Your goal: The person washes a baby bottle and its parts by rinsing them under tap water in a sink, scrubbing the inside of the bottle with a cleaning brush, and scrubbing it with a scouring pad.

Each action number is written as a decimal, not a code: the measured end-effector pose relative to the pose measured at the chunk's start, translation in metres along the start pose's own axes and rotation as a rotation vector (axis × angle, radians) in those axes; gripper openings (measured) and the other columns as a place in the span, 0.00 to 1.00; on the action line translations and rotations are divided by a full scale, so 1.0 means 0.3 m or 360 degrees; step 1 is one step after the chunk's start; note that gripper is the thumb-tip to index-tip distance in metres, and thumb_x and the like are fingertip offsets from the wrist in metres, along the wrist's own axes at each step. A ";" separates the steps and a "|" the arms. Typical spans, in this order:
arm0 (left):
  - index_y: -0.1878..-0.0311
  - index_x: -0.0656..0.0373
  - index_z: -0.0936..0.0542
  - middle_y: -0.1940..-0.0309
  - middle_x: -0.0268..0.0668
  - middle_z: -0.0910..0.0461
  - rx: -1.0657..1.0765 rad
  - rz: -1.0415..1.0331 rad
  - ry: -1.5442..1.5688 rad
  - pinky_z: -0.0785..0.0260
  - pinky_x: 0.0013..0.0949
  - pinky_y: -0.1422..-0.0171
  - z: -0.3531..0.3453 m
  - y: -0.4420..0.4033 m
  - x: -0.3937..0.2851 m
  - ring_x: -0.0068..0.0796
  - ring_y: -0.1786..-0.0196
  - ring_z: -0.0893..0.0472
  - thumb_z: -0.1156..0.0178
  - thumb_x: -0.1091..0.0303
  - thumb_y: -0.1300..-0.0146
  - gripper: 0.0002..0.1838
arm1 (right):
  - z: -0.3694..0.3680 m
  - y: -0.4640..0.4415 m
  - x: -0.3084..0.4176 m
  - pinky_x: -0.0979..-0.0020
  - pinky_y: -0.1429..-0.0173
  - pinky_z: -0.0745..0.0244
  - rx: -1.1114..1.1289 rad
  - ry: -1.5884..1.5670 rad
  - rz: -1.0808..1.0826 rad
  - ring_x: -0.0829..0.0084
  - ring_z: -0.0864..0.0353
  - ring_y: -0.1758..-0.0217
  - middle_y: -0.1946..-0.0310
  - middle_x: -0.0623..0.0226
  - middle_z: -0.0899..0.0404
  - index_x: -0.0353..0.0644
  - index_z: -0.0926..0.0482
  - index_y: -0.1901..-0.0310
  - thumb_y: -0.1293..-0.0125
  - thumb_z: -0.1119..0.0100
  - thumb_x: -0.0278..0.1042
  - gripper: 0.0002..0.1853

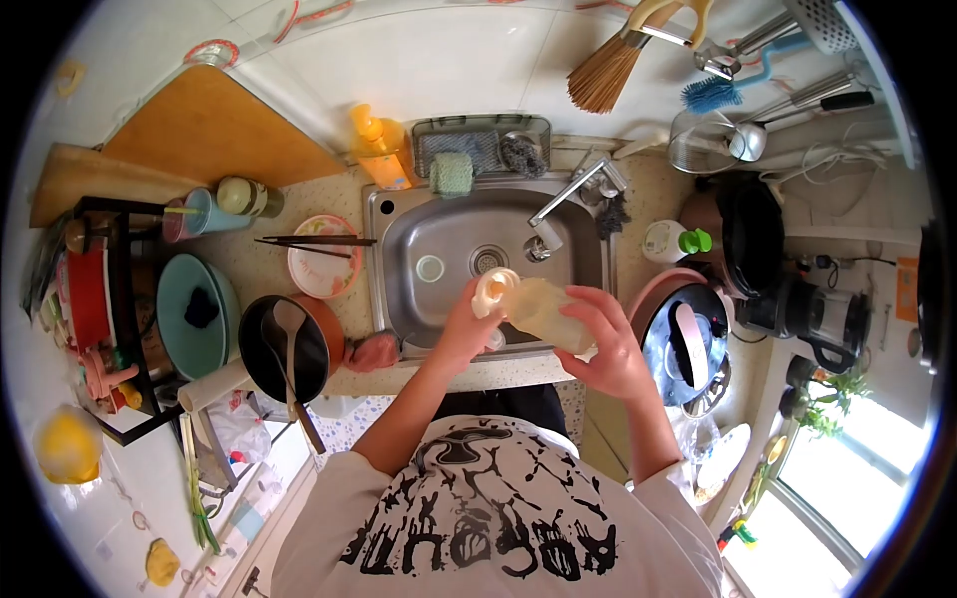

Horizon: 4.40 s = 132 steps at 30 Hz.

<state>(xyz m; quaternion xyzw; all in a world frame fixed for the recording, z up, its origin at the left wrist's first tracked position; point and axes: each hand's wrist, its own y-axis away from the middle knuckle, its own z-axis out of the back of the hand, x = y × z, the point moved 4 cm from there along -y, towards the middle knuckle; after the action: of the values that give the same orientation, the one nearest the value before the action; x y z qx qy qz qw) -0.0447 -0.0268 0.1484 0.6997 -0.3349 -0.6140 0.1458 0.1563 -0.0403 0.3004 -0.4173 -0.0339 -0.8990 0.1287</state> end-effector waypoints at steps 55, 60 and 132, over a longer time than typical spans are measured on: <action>0.30 0.41 0.33 0.44 0.43 0.17 -0.0055 0.0064 0.1116 0.35 0.24 0.74 0.249 -0.034 0.033 0.19 0.66 0.20 0.58 0.38 0.23 0.27 | -0.115 0.094 -0.532 0.57 0.30 0.30 -0.0505 -0.0798 -0.0641 0.58 0.26 0.34 0.39 0.58 0.26 0.39 0.29 0.36 0.49 0.26 0.30 0.37; 0.30 0.42 0.35 0.42 0.41 0.18 0.0030 -0.0026 0.1164 0.32 0.25 0.74 0.262 -0.026 0.011 0.24 0.54 0.16 0.57 0.40 0.22 0.26 | -0.244 0.101 -0.444 0.58 0.35 0.26 -0.0104 0.0463 -0.0224 0.59 0.24 0.37 0.42 0.58 0.24 0.42 0.25 0.39 0.50 0.25 0.26 0.33; 0.22 0.53 0.38 0.33 0.37 0.26 0.0145 -0.0232 0.0751 0.30 0.28 0.37 0.058 0.067 -0.075 0.25 0.35 0.26 0.47 0.62 0.21 0.28 | -0.056 -0.060 -0.016 0.53 0.39 0.22 -0.0249 -0.0033 0.0604 0.44 0.23 0.37 0.40 0.51 0.24 0.45 0.23 0.50 0.59 0.25 0.17 0.30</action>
<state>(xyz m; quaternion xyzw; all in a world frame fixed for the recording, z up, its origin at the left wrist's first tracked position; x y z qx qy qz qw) -0.0676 -0.0235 0.1744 0.8519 -0.2676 -0.4267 0.1436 0.1422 -0.0246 0.2867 -0.4340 0.1140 -0.8542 0.2626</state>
